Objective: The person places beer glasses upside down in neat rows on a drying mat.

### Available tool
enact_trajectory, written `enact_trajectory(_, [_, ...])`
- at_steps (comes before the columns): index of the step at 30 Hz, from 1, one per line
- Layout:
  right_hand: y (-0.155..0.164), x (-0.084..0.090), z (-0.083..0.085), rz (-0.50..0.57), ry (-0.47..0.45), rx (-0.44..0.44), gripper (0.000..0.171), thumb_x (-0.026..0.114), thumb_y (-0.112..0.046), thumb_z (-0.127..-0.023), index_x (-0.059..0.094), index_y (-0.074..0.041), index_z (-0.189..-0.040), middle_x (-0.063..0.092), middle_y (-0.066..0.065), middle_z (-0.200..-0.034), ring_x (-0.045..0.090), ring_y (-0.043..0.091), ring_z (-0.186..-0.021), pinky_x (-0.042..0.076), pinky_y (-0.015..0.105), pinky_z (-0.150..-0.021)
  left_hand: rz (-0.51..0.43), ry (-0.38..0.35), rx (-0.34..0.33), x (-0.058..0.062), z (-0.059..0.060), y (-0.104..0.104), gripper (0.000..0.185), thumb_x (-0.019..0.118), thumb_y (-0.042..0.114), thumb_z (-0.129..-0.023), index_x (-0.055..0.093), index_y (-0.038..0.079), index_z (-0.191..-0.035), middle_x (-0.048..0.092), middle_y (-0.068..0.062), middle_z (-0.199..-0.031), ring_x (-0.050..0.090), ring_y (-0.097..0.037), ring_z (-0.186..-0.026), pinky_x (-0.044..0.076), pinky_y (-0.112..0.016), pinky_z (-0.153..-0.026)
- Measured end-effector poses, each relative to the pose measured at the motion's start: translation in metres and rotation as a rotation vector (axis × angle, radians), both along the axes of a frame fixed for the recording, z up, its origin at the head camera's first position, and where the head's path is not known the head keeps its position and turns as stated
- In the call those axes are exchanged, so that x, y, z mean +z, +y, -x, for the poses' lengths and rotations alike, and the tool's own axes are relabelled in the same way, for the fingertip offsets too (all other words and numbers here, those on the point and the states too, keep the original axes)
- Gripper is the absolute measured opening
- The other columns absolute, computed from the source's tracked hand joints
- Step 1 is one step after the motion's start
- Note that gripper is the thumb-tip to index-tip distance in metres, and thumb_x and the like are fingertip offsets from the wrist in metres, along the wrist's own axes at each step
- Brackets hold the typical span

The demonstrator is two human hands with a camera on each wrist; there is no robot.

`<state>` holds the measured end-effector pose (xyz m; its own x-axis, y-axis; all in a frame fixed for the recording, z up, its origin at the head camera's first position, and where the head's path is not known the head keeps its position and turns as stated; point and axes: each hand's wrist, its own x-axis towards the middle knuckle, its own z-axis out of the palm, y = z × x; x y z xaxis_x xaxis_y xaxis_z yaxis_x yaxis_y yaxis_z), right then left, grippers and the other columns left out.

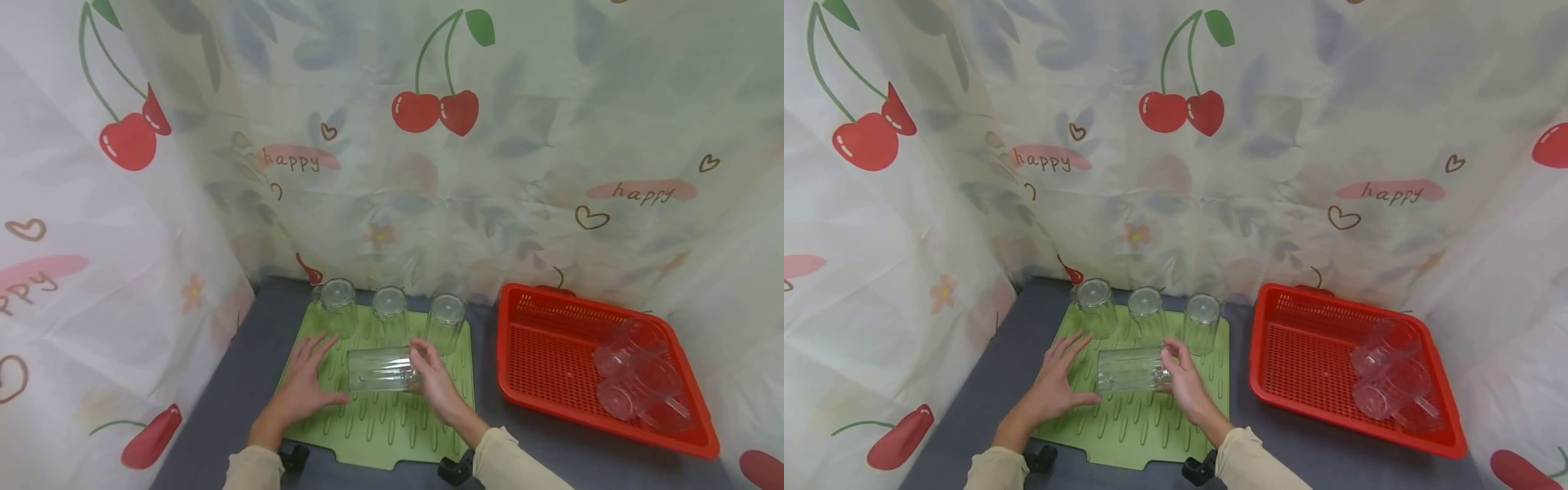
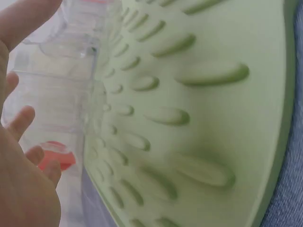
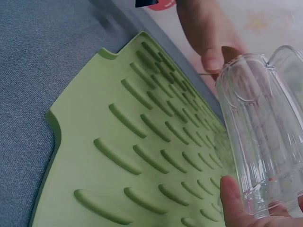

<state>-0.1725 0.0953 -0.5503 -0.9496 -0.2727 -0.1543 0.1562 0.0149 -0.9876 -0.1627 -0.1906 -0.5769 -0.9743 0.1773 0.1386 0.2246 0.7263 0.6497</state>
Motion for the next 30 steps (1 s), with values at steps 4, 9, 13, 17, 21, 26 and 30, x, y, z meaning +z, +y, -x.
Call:
enact_trajectory(4, [-0.002,-0.003,0.001,0.013,-0.007,-0.002,0.056,0.038,-0.043,-0.110,0.029,-0.011,-0.155,0.023,0.021,-0.166,0.032,0.047,-0.149,0.059,0.046,-0.095,-0.059,0.001,-0.017,0.007,-0.004,0.006,0.122,0.099,0.042,-0.059,0.032,0.030,-0.161,0.022,-0.005,-0.170,0.009,-0.049,-0.156,0.020,-0.081,-0.113])
enact_trajectory(9, [-0.005,-0.005,0.001,0.040,-0.016,-0.003,0.058,0.038,-0.041,-0.111,0.026,-0.007,-0.157,0.021,0.023,-0.166,0.028,0.049,-0.150,0.059,0.050,-0.095,-0.110,-0.001,-0.056,0.016,-0.008,0.014,0.124,0.098,0.042,-0.058,0.030,0.031,-0.161,0.021,-0.003,-0.171,0.009,-0.046,-0.157,0.016,-0.080,-0.115])
enact_trajectory(13, [-0.008,-0.004,0.000,0.052,-0.018,-0.003,0.057,0.038,-0.041,-0.111,0.027,-0.008,-0.156,0.021,0.024,-0.165,0.032,0.050,-0.147,0.059,0.051,-0.095,-0.131,0.043,-0.087,0.020,-0.010,0.020,0.125,0.098,0.043,-0.057,0.031,0.028,-0.161,0.023,-0.006,-0.170,0.016,-0.045,-0.156,0.019,-0.079,-0.115])
enact_trajectory(17, [-0.010,-0.003,-0.002,0.059,-0.016,0.000,0.057,0.037,-0.041,-0.111,0.027,-0.008,-0.156,0.024,0.026,-0.163,0.040,0.049,-0.141,0.059,0.050,-0.094,-0.175,0.073,-0.119,0.020,-0.011,0.026,0.126,0.098,0.044,-0.057,0.030,0.028,-0.162,0.026,-0.010,-0.168,0.022,-0.045,-0.153,0.023,-0.079,-0.114])
enact_trajectory(21, [-0.010,-0.002,-0.004,0.073,-0.014,0.009,0.057,0.036,-0.040,-0.111,0.026,-0.007,-0.156,0.032,0.027,-0.157,0.055,0.041,-0.128,0.060,0.049,-0.093,-0.220,0.059,-0.133,0.018,-0.012,0.032,0.127,0.096,0.050,-0.059,0.025,0.033,-0.162,0.026,-0.008,-0.168,0.024,-0.042,-0.152,0.028,-0.078,-0.112])
enact_trajectory(26, [-0.011,0.000,-0.006,0.092,-0.006,0.007,0.056,0.035,-0.042,-0.111,0.027,-0.008,-0.155,0.034,0.025,-0.156,0.059,0.035,-0.123,0.060,0.049,-0.092,-0.274,0.040,-0.142,0.020,-0.012,0.038,0.125,0.095,0.050,-0.062,0.021,0.039,-0.162,0.024,-0.002,-0.169,0.024,-0.040,-0.153,0.030,-0.077,-0.111])
enact_trajectory(30, [-0.013,0.001,-0.010,0.101,0.026,0.009,0.057,0.033,-0.044,-0.111,0.028,-0.008,-0.155,0.030,0.025,-0.157,0.053,0.042,-0.130,0.060,0.050,-0.092,-0.356,0.018,-0.139,0.027,-0.013,0.042,0.123,0.097,0.044,-0.063,0.023,0.036,-0.162,0.027,-0.003,-0.167,0.026,-0.041,-0.153,0.030,-0.076,-0.113])
